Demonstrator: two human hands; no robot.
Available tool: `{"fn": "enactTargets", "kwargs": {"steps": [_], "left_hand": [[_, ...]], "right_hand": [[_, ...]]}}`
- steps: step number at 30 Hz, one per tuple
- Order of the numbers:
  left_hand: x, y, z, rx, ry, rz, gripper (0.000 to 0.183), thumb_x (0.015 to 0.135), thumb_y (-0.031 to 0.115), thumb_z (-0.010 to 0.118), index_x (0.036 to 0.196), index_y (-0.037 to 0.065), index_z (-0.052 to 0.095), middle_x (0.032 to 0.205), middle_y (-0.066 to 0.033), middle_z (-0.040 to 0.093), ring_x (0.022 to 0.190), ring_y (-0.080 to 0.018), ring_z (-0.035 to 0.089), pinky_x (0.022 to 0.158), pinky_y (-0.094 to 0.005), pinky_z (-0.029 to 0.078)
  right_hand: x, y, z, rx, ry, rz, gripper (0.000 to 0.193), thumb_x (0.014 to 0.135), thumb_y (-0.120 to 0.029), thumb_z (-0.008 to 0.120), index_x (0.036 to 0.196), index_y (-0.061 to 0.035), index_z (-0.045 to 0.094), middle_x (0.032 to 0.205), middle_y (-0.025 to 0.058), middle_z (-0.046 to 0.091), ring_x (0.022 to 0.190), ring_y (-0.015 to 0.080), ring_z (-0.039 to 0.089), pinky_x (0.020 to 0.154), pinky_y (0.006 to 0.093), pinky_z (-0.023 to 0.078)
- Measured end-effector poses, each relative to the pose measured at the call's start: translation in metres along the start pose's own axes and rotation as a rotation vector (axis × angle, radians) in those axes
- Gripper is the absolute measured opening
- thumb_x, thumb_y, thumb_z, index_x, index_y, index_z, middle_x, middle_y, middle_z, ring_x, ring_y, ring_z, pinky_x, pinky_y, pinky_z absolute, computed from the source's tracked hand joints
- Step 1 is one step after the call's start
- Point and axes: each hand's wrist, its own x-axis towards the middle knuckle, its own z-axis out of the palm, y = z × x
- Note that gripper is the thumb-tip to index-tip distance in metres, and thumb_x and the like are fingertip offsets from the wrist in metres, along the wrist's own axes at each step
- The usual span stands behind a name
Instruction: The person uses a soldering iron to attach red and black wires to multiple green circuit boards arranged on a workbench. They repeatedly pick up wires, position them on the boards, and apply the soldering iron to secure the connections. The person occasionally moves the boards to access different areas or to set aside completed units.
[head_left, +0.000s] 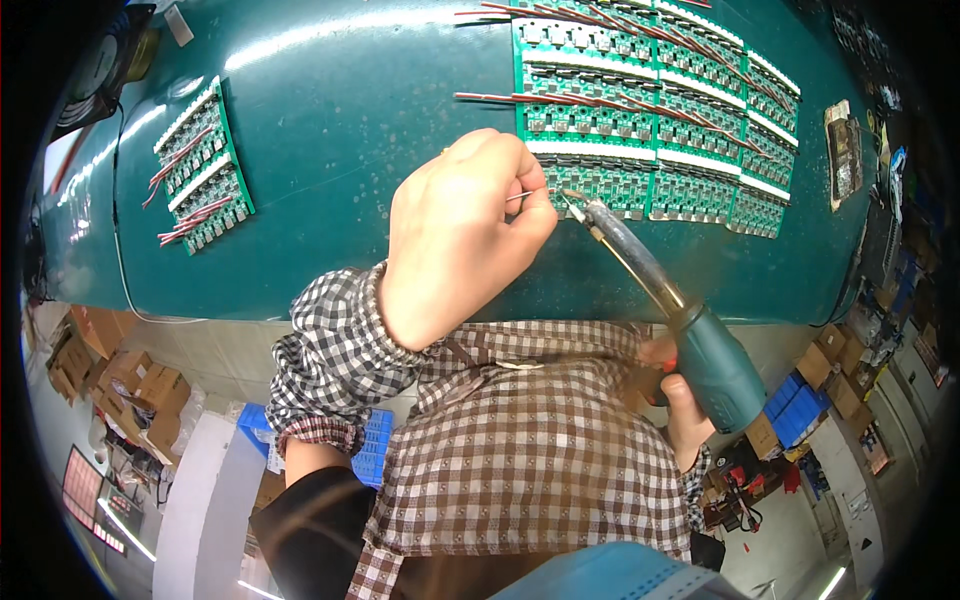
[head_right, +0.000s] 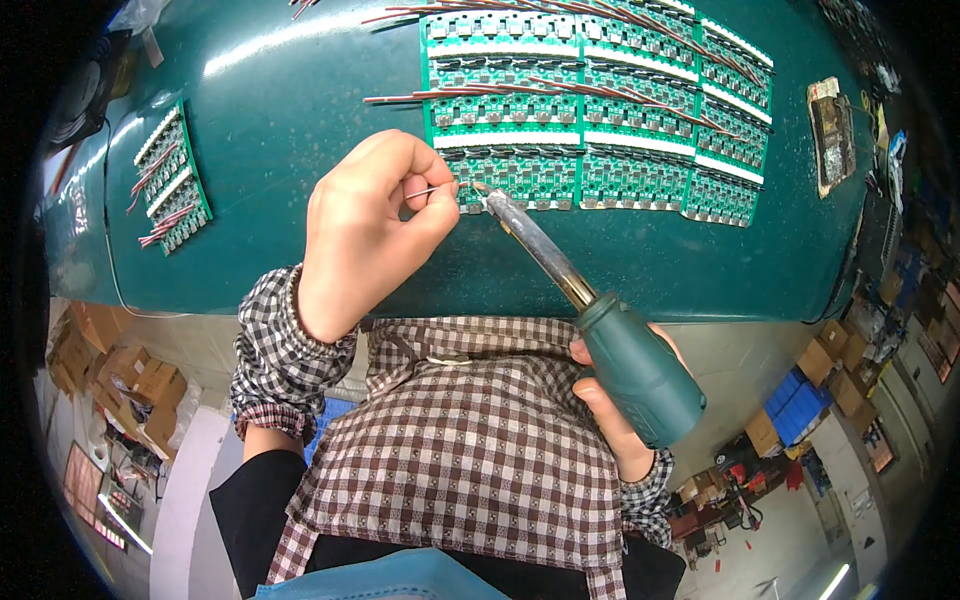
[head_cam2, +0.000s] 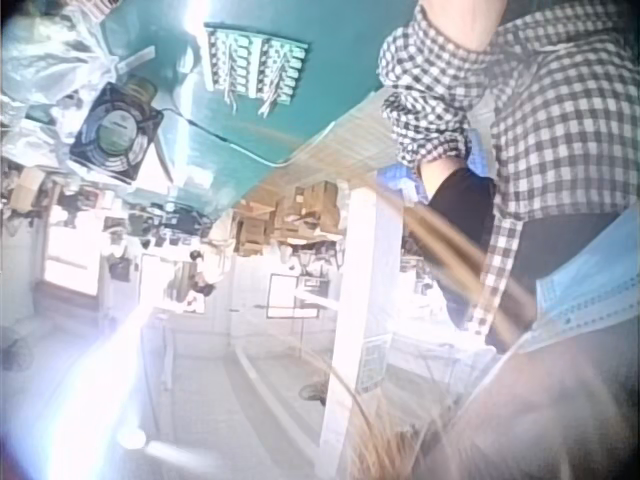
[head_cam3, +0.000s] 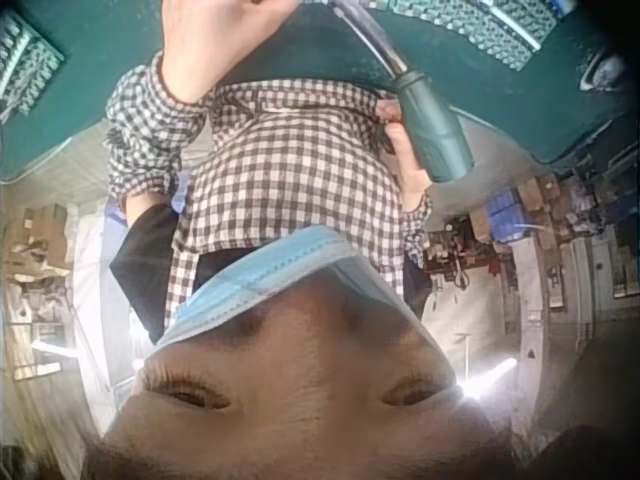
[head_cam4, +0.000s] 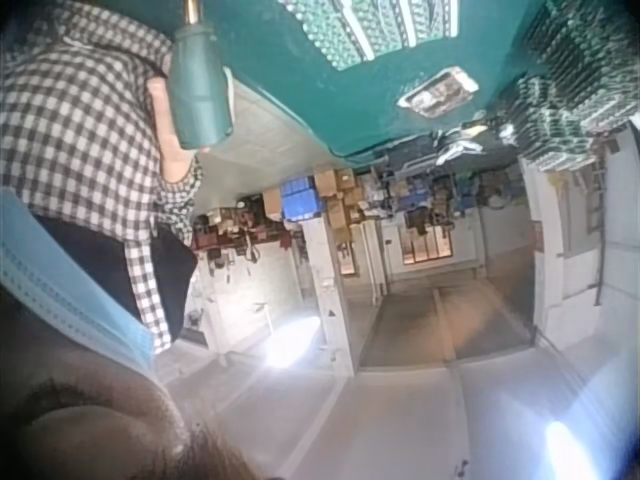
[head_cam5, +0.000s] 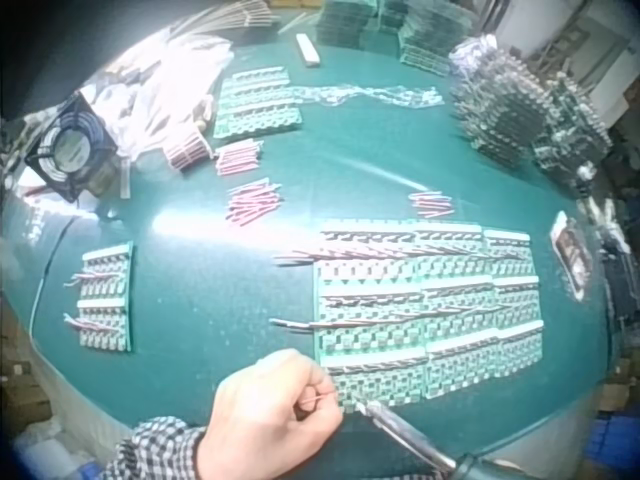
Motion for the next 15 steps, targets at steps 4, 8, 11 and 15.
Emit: {"fn": "enactTargets", "kwargs": {"steps": [4,8,11,15], "left_hand": [[0.0001,-0.0006,0.001,-0.022,0.009,-0.002,0.013,0.067,0.004,0.066,0.071,0.007,0.054,0.067,-0.0068,0.055,0.059,-0.026,0.057,0.054,-0.036,0.047],[-0.0001,0.0002,-0.0005,-0.021,0.01,-0.013,0.013,0.068,0.004,0.066,0.071,0.007,0.054,0.067,-0.0069,0.055,0.059,-0.0261,0.057,0.054,-0.0361,0.046],[-0.0001,0.0006,-0.0011,-0.024,0.0,-0.012,0.013,0.068,0.004,0.066,0.072,0.007,0.054,0.067,-0.007,0.055,0.059,-0.0262,0.057,0.054,-0.0361,0.046],[0.0007,0.0005,-0.0001,-0.023,-0.009,-0.01,0.012,0.068,0.005,0.066,0.072,0.007,0.055,0.067,-0.007,0.055,0.059,-0.0262,0.057,0.054,-0.0361,0.046]], "right_hand": [[-0.002,-0.001,0.0015,0.007,0.032,0.022,0.071,0.076,-0.024,0.081,0.127,0.0062,0.041,0.097,0.0168,0.067,0.091,0.0239,0.067,0.083,0.0369,0.055],[0.0014,-0.0033,-0.0011,-0.035,-0.017,0.01,0.068,0.076,-0.024,0.082,0.124,0.0068,0.045,0.096,0.0168,0.067,0.09,0.0237,0.067,0.082,0.0366,0.055],[0.0033,-0.0029,0.0004,-0.031,-0.017,-0.035,0.064,0.075,-0.024,0.082,0.12,0.0069,0.049,0.095,0.0163,0.067,0.089,0.0235,0.067,0.081,0.0363,0.055],[0.0028,-0.0048,0.0023,-0.023,0.012,-0.014,0.063,0.074,-0.024,0.083,0.118,0.0064,0.051,0.094,0.0155,0.068,0.087,0.0227,0.068,0.08,0.0354,0.055]]}}
